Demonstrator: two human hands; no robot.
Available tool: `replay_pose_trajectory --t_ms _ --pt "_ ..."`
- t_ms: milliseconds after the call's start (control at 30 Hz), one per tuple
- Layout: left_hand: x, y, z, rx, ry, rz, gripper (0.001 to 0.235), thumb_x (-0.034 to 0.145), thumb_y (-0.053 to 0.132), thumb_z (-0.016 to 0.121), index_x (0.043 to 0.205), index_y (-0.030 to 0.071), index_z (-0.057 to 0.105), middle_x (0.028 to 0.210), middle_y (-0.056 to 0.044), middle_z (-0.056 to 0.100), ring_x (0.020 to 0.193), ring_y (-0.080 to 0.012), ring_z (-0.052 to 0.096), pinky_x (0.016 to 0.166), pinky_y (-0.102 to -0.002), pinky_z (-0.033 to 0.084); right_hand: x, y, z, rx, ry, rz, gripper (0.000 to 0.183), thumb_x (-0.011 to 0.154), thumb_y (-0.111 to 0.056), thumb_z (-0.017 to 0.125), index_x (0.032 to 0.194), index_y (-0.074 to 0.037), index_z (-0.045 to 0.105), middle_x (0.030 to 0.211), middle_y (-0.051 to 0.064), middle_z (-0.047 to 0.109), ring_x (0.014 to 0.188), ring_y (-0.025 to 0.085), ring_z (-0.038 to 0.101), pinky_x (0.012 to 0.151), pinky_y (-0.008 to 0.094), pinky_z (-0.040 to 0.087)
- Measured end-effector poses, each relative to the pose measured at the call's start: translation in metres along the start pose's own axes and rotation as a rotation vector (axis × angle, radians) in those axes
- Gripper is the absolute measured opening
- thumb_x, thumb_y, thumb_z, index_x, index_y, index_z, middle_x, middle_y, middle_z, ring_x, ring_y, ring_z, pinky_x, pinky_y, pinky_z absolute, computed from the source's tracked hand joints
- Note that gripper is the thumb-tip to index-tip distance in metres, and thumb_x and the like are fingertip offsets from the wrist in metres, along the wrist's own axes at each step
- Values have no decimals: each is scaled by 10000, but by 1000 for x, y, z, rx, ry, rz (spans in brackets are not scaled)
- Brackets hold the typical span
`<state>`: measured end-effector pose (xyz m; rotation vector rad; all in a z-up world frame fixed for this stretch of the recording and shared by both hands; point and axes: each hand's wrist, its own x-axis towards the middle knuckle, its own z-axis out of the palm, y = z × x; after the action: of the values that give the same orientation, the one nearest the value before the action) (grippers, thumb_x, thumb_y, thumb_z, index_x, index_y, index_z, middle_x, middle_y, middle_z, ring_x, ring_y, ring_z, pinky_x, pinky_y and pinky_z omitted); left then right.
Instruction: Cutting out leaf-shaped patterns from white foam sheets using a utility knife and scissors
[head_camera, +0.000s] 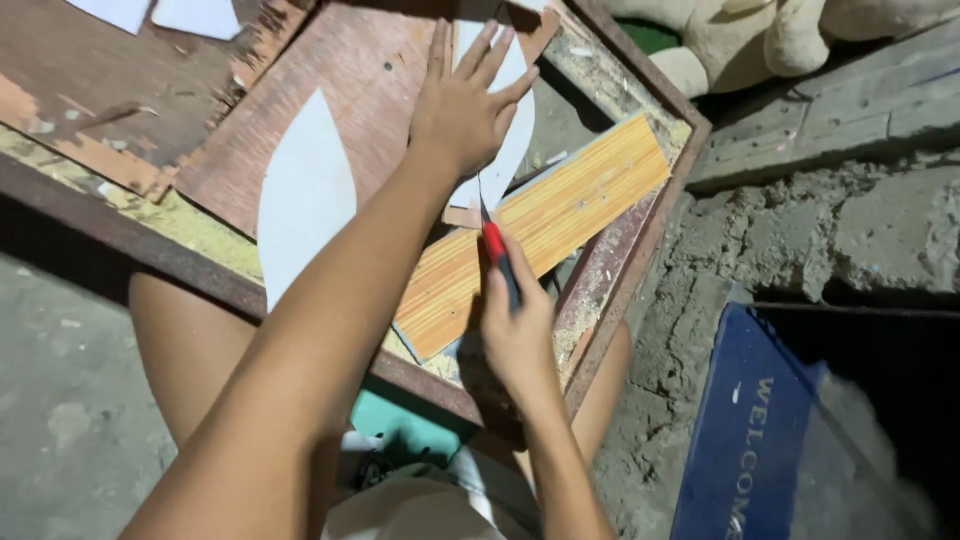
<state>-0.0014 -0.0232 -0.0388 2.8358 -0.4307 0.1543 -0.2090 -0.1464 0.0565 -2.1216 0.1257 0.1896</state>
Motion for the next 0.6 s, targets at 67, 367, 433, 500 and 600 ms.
replay_pose_trajectory --t_ms 67,367,433,500,600 --pt "4 1 -5 -16 -21 -7 545 1088 468 182 1619 393 274 1733 -79 114 1594 -257 1 1226 -667 -109 25 -2 16 -45 41 -19 489 996 -167 450 1472 -115 550 1344 76 666 1155 167 627 971 239 435" --pt "0 2 -12 -37 -40 -6 546 1073 452 186 1600 381 308 1722 -90 156 1593 -264 38 1225 -637 -113 20 19 14 87 57 -103 488 1019 -247 482 1464 -55 538 1516 121 555 1443 199 467 1207 302 304" --pt "-5 3 -17 -38 -43 -2 549 1075 447 194 1607 363 303 1724 -95 140 1592 -271 35 1229 -632 -98 17 21 14 91 64 -91 486 1015 -256 488 1453 -55 553 1499 122 572 1430 207 487 1190 308 333" --pt "-6 0 -19 -22 -27 12 553 1077 443 202 1613 345 297 1726 -99 125 1591 -278 32 1233 -627 -83 19 21 16 106 83 -100 484 1011 -265 495 1441 -55 568 1481 122 590 1417 214 507 1172 314 362" --pt "-17 7 -26 -107 65 -12 557 1077 455 270 1601 292 363 1723 -99 98 1588 -274 75 1241 -618 -29 15 23 11 125 104 -108 470 1006 -232 502 1429 -42 577 1464 119 605 1395 191 520 1183 299 347"
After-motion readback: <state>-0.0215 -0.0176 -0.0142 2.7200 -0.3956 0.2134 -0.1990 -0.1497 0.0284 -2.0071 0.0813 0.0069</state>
